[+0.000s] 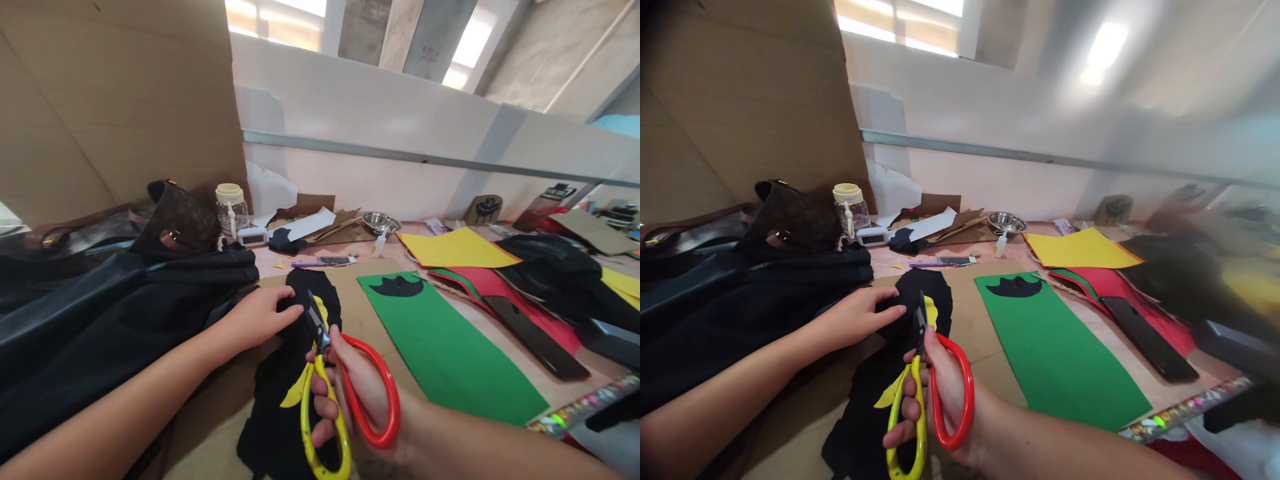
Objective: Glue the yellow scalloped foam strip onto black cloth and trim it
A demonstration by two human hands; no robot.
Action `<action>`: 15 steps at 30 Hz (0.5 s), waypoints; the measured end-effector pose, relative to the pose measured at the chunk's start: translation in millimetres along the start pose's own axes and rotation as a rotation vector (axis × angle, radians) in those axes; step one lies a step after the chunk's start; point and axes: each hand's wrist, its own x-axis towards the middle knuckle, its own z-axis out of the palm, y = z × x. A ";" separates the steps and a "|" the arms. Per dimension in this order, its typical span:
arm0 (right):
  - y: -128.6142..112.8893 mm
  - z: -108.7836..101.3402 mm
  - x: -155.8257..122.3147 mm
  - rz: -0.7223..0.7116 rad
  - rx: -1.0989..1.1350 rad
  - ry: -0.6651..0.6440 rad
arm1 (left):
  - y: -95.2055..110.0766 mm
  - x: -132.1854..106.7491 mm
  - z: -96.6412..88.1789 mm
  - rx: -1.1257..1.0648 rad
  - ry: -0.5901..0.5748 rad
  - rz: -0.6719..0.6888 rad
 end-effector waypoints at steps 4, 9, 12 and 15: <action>-3.5 -2.4 -1.1 0.047 0.024 -0.043 | 0.2 -0.2 -1.3 0.007 -0.005 0.007; -13.1 -1.1 -3.1 0.049 -0.068 0.014 | -1.8 -0.5 -2.5 -0.009 -0.003 0.023; -17.9 -3.5 0.9 0.068 -0.097 0.015 | -3.5 0.0 -2.4 -0.019 -0.001 0.027; -19.9 -8.8 7.1 0.069 -0.121 -0.010 | -5.2 0.8 -2.3 -0.029 0.000 0.030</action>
